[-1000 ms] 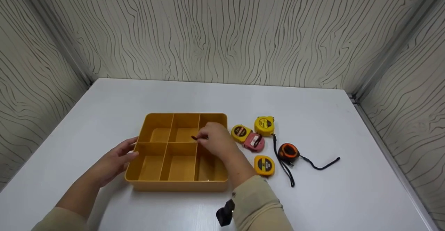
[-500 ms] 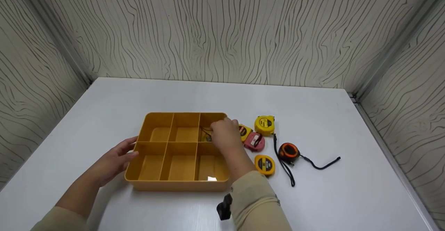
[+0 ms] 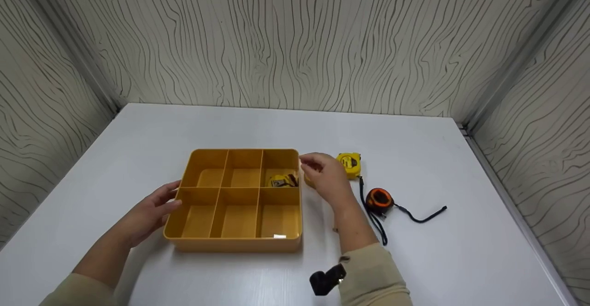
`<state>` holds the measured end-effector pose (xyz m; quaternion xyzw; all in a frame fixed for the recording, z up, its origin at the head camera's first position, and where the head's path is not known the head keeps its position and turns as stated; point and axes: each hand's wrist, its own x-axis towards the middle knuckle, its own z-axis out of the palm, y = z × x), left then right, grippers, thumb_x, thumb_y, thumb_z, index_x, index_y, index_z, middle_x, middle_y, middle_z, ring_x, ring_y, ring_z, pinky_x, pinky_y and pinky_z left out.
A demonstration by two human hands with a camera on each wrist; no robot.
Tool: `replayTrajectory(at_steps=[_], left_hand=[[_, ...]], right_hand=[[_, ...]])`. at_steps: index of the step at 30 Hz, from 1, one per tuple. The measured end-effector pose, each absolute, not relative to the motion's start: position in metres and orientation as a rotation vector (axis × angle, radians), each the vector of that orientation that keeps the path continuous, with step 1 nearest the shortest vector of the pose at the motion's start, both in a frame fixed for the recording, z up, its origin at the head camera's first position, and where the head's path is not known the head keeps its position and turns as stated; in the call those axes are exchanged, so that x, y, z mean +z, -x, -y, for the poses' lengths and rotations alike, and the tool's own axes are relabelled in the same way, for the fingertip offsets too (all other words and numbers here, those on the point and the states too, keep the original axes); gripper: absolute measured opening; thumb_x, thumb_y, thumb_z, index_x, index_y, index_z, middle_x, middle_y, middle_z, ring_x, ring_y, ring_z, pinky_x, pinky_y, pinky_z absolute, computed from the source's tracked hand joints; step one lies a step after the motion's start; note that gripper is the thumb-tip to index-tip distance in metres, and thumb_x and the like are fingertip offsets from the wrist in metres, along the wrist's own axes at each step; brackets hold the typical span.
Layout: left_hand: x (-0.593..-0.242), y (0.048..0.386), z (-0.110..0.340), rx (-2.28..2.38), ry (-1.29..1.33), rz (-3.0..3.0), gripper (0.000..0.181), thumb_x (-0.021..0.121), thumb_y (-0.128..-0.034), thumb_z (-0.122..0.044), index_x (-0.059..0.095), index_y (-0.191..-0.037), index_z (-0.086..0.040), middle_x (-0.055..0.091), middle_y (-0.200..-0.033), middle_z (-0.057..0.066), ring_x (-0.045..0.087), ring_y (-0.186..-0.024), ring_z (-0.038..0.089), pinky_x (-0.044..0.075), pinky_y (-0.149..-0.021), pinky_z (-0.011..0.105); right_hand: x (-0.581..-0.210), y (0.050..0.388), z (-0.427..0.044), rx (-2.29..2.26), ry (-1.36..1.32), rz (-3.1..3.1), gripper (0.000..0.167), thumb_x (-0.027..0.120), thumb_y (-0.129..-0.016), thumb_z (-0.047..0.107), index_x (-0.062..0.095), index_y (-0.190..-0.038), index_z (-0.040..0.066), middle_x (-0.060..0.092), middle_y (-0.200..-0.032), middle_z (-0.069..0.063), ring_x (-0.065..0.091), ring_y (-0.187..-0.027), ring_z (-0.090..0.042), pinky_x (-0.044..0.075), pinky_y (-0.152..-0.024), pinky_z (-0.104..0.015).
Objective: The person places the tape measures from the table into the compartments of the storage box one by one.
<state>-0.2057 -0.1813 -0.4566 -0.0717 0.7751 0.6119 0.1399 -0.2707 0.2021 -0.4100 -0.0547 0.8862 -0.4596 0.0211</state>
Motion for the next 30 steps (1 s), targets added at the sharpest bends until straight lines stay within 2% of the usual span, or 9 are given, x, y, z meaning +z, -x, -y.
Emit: replayTrajectory(at_steps=[3, 8, 12, 16, 23, 27, 30], left_hand=[[-0.457, 0.205, 0.181, 1.766, 0.219, -2.243, 0.059, 0.064, -0.0838, -0.034, 0.038, -0.137, -0.031, 0.039, -0.139, 0.0, 0.038, -0.128, 0.024, 0.039, -0.098, 0.047], [-0.457, 0.205, 0.182, 1.766, 0.208, -2.245, 0.062, 0.065, -0.083, -0.035, 0.037, -0.138, -0.03, 0.039, -0.139, 0.001, 0.038, -0.128, 0.024, 0.039, -0.098, 0.047], [-0.458, 0.205, 0.182, 1.801, 0.189, -2.22, 0.06, 0.064, -0.0847, -0.031, 0.037, -0.138, -0.029, 0.039, -0.139, 0.002, 0.038, -0.128, 0.024, 0.038, -0.099, 0.047], [-0.459, 0.205, 0.181, 1.831, 0.189, -2.197, 0.06, 0.064, -0.0852, -0.029, 0.037, -0.139, -0.028, 0.039, -0.139, 0.001, 0.039, -0.127, 0.023, 0.038, -0.1, 0.046], [-0.459, 0.206, 0.181, 1.821, 0.197, -2.203, 0.06, 0.064, -0.0855, -0.029, 0.037, -0.139, -0.028, 0.039, -0.139, 0.002, 0.04, -0.127, 0.022, 0.04, -0.098, 0.045], [-0.457, 0.205, 0.18, 1.807, 0.202, -2.217, 0.059, 0.063, -0.0855, -0.03, 0.037, -0.138, -0.029, 0.04, -0.139, 0.001, 0.04, -0.127, 0.022, 0.039, -0.098, 0.046], [-0.456, 0.204, 0.18, 1.789, 0.208, -2.225, 0.06, 0.063, -0.085, -0.032, 0.037, -0.138, -0.029, 0.039, -0.14, 0.002, 0.039, -0.128, 0.023, 0.039, -0.099, 0.046]], right_hand=[[-0.408, 0.265, -0.218, -1.496, 0.167, -2.743, 0.034, 0.056, -0.089, 0.039, 0.06, -0.118, 0.02, 0.059, -0.118, 0.0, 0.054, -0.11, -0.016, 0.046, -0.092, -0.033], [-0.406, 0.257, -0.24, -1.614, 0.111, -2.7, 0.043, 0.058, -0.087, 0.042, 0.058, -0.121, 0.016, 0.057, -0.12, -0.002, 0.053, -0.111, -0.015, 0.046, -0.089, -0.02], [-0.406, 0.25, -0.253, -1.578, 0.07, -2.731, 0.053, 0.057, -0.084, 0.049, 0.057, -0.123, 0.013, 0.057, -0.121, -0.003, 0.051, -0.113, -0.015, 0.044, -0.092, -0.023], [-0.41, 0.243, -0.265, -1.54, 0.027, -2.737, 0.051, 0.056, -0.086, 0.048, 0.056, -0.123, 0.013, 0.056, -0.122, -0.004, 0.049, -0.116, -0.016, 0.042, -0.095, -0.026], [-0.423, 0.226, -0.285, -1.484, -0.031, -2.721, 0.047, 0.056, -0.087, 0.043, 0.056, -0.123, 0.013, 0.056, -0.124, -0.008, 0.051, -0.113, -0.014, 0.043, -0.084, -0.01], [-0.437, 0.219, -0.297, -1.406, -0.036, -2.725, 0.046, 0.058, -0.088, 0.039, 0.056, -0.124, 0.011, 0.056, -0.124, -0.009, 0.052, -0.111, -0.015, 0.044, -0.084, -0.011], [-0.449, 0.215, -0.305, -1.328, -0.046, -2.716, 0.046, 0.06, -0.087, 0.037, 0.054, -0.126, 0.012, 0.055, -0.125, -0.008, 0.051, -0.114, -0.021, 0.046, -0.088, -0.021]])
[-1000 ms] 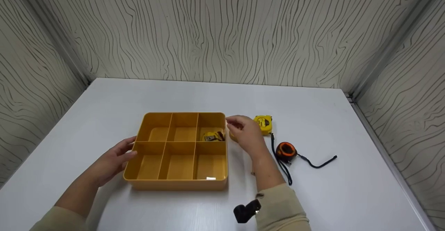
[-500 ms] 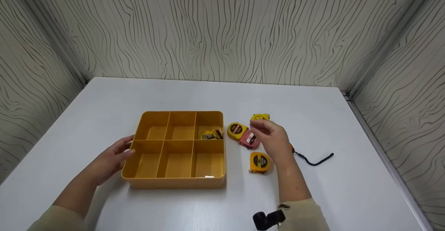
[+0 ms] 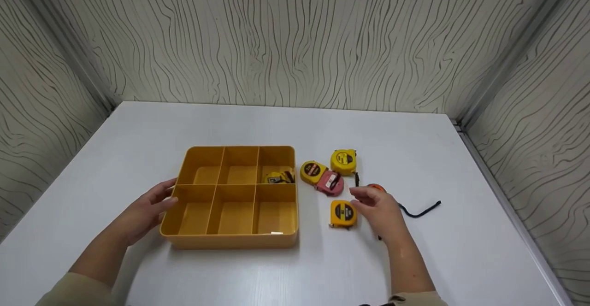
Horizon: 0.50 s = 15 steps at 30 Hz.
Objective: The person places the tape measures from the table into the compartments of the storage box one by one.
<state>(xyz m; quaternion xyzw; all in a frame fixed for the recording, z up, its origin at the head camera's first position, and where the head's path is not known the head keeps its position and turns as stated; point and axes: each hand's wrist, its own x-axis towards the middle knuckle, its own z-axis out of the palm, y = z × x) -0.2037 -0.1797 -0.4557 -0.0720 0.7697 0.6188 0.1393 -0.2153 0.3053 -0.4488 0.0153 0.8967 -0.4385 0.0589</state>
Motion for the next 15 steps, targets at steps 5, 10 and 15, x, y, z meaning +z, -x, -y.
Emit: replayTrajectory(at_steps=[5, 10, 15], left_hand=[[-0.453, 0.202, 0.18, 1.786, 0.21, -2.222, 0.06, 0.064, -0.0846, -0.033, 0.037, -0.138, -0.029, 0.038, -0.14, 0.002, 0.037, -0.129, 0.024, 0.038, -0.099, 0.046], [-0.454, 0.202, 0.18, 1.793, 0.196, -2.22, 0.06, 0.063, -0.0847, -0.033, 0.037, -0.138, -0.029, 0.038, -0.14, 0.002, 0.038, -0.128, 0.024, 0.039, -0.098, 0.046], [-0.456, 0.203, 0.181, 1.803, 0.191, -2.217, 0.059, 0.063, -0.0854, -0.031, 0.037, -0.138, -0.029, 0.038, -0.14, 0.002, 0.038, -0.128, 0.025, 0.039, -0.098, 0.047]], right_hand=[[-0.467, 0.214, -0.312, -1.3, -0.056, -2.647, 0.052, 0.065, -0.084, 0.031, 0.05, -0.131, 0.013, 0.049, -0.132, -0.01, 0.045, -0.122, -0.028, 0.043, -0.095, -0.037], [-0.48, 0.215, -0.31, -1.289, 0.015, -2.607, 0.065, 0.071, -0.078, 0.031, 0.045, -0.134, 0.012, 0.043, -0.138, -0.011, 0.036, -0.129, -0.03, 0.033, -0.103, -0.04], [-0.485, 0.214, -0.306, -1.104, 0.063, -2.681, 0.079, 0.074, -0.072, 0.04, 0.039, -0.139, 0.019, 0.035, -0.143, -0.012, 0.026, -0.133, -0.036, 0.023, -0.105, -0.054]])
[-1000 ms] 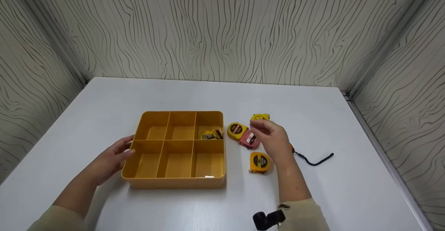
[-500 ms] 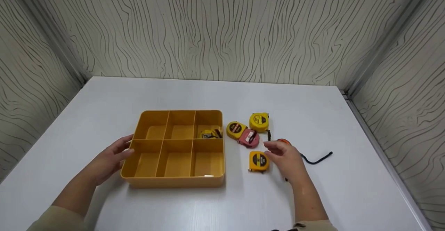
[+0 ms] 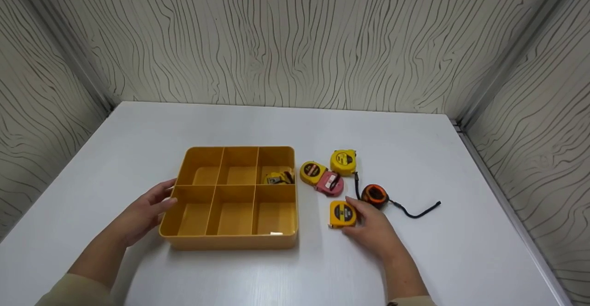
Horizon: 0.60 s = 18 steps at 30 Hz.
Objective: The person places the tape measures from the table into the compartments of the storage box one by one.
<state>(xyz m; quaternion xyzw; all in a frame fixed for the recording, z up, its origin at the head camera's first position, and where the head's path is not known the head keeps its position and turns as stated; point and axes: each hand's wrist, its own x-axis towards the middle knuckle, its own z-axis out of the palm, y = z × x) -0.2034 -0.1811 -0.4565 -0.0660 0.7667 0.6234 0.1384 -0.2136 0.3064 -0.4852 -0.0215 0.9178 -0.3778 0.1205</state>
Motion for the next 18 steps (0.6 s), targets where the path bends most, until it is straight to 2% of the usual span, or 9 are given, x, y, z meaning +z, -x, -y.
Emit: replayTrajectory(at_steps=[5, 12, 18], left_hand=[[-0.4573, 0.2048, 0.1812, 1.796, 0.214, -2.215, 0.06, 0.064, -0.0844, -0.032, 0.038, -0.138, -0.03, 0.039, -0.139, 0.001, 0.039, -0.128, 0.024, 0.039, -0.099, 0.046], [-0.4562, 0.2043, 0.1807, 1.787, 0.217, -2.22, 0.059, 0.064, -0.0846, -0.032, 0.038, -0.138, -0.03, 0.039, -0.139, 0.0, 0.039, -0.127, 0.023, 0.039, -0.098, 0.046], [-0.4568, 0.2042, 0.1803, 1.79, 0.212, -2.22, 0.059, 0.064, -0.0845, -0.032, 0.038, -0.138, -0.03, 0.04, -0.139, -0.001, 0.04, -0.127, 0.023, 0.039, -0.099, 0.047]], right_hand=[[-0.4879, 0.2131, -0.301, -0.984, 0.042, -2.725, 0.081, 0.076, -0.067, 0.046, 0.041, -0.138, 0.025, 0.036, -0.142, -0.012, 0.026, -0.131, -0.037, 0.022, -0.103, -0.059], [-0.4911, 0.214, -0.3005, -0.986, -0.022, -2.75, 0.084, 0.075, -0.062, 0.054, 0.045, -0.135, 0.025, 0.037, -0.141, -0.012, 0.027, -0.131, -0.037, 0.023, -0.102, -0.06], [-0.4898, 0.2117, -0.3036, -1.033, -0.029, -2.764, 0.087, 0.074, -0.063, 0.056, 0.043, -0.136, 0.022, 0.037, -0.141, -0.013, 0.032, -0.128, -0.038, 0.027, -0.102, -0.057]])
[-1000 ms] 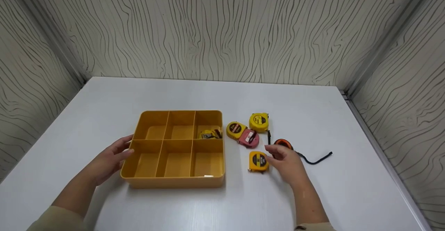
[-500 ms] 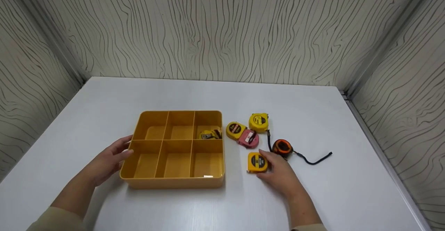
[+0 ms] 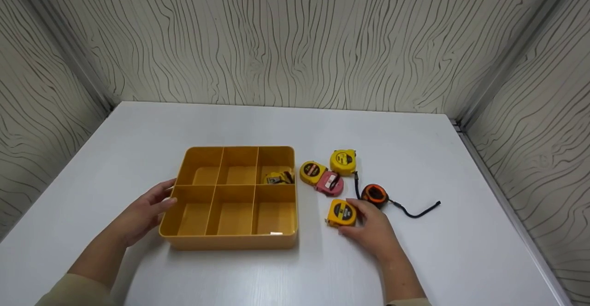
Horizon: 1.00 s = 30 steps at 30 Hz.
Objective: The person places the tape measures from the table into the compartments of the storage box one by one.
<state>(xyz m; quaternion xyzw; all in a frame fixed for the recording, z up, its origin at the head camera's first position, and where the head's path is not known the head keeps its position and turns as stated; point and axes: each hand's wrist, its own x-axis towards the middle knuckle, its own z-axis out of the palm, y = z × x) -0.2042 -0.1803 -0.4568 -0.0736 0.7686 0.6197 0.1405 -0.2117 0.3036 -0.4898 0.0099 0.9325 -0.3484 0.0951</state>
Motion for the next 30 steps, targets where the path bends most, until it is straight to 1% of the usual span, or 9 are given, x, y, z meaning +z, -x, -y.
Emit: replayTrajectory(at_steps=[4, 9, 12, 16, 20, 24, 30], left_hand=[[-0.458, 0.204, 0.18, 1.792, 0.221, -2.22, 0.059, 0.064, -0.0845, -0.033, 0.038, -0.138, -0.031, 0.04, -0.138, -0.002, 0.04, -0.127, 0.022, 0.039, -0.099, 0.047], [-0.46, 0.205, 0.181, 1.786, 0.235, -2.223, 0.058, 0.064, -0.0849, -0.033, 0.038, -0.137, -0.033, 0.04, -0.138, -0.003, 0.04, -0.127, 0.021, 0.039, -0.098, 0.045], [-0.46, 0.205, 0.181, 1.792, 0.231, -2.219, 0.057, 0.064, -0.0846, -0.034, 0.039, -0.136, -0.034, 0.04, -0.137, -0.003, 0.039, -0.127, 0.02, 0.039, -0.098, 0.045], [-0.461, 0.205, 0.181, 1.8, 0.22, -2.217, 0.058, 0.064, -0.084, -0.035, 0.039, -0.136, -0.034, 0.04, -0.138, -0.002, 0.04, -0.127, 0.02, 0.039, -0.098, 0.045], [-0.46, 0.206, 0.181, 1.796, 0.22, -2.216, 0.059, 0.064, -0.0843, -0.035, 0.038, -0.137, -0.033, 0.04, -0.137, -0.003, 0.039, -0.127, 0.019, 0.04, -0.098, 0.045], [-0.46, 0.206, 0.181, 1.799, 0.218, -2.209, 0.059, 0.064, -0.0844, -0.035, 0.038, -0.137, -0.032, 0.04, -0.137, -0.004, 0.04, -0.126, 0.019, 0.04, -0.098, 0.044], [-0.46, 0.206, 0.181, 1.795, 0.219, -2.209, 0.059, 0.065, -0.0839, -0.034, 0.038, -0.137, -0.032, 0.04, -0.138, -0.003, 0.04, -0.126, 0.019, 0.04, -0.098, 0.044]], right_hand=[[-0.485, 0.211, -0.306, -1.081, -0.032, -2.768, 0.086, 0.073, -0.066, 0.053, 0.041, -0.137, 0.018, 0.037, -0.141, -0.015, 0.036, -0.126, -0.038, 0.03, -0.102, -0.053], [-0.478, 0.213, -0.309, -1.141, -0.01, -2.771, 0.082, 0.073, -0.07, 0.048, 0.039, -0.138, 0.015, 0.038, -0.14, -0.015, 0.036, -0.127, -0.035, 0.032, -0.102, -0.049], [-0.472, 0.214, -0.308, -1.172, -0.001, -2.762, 0.081, 0.073, -0.071, 0.046, 0.039, -0.138, 0.014, 0.038, -0.14, -0.015, 0.037, -0.127, -0.035, 0.033, -0.102, -0.049], [-0.463, 0.216, -0.305, -1.175, 0.003, -2.761, 0.08, 0.073, -0.072, 0.044, 0.039, -0.138, 0.015, 0.04, -0.138, -0.017, 0.038, -0.126, -0.036, 0.033, -0.101, -0.052], [-0.453, 0.215, -0.299, -1.181, 0.035, -2.774, 0.076, 0.074, -0.074, 0.04, 0.04, -0.137, 0.016, 0.042, -0.137, -0.015, 0.04, -0.124, -0.035, 0.034, -0.1, -0.052], [-0.442, 0.216, -0.29, -1.178, 0.075, -2.787, 0.077, 0.073, -0.073, 0.042, 0.04, -0.137, 0.016, 0.041, -0.137, -0.013, 0.04, -0.124, -0.035, 0.035, -0.1, -0.051], [-0.429, 0.217, -0.274, -1.182, 0.119, -2.783, 0.077, 0.074, -0.07, 0.047, 0.043, -0.135, 0.021, 0.044, -0.135, -0.008, 0.039, -0.125, -0.035, 0.035, -0.1, -0.051]])
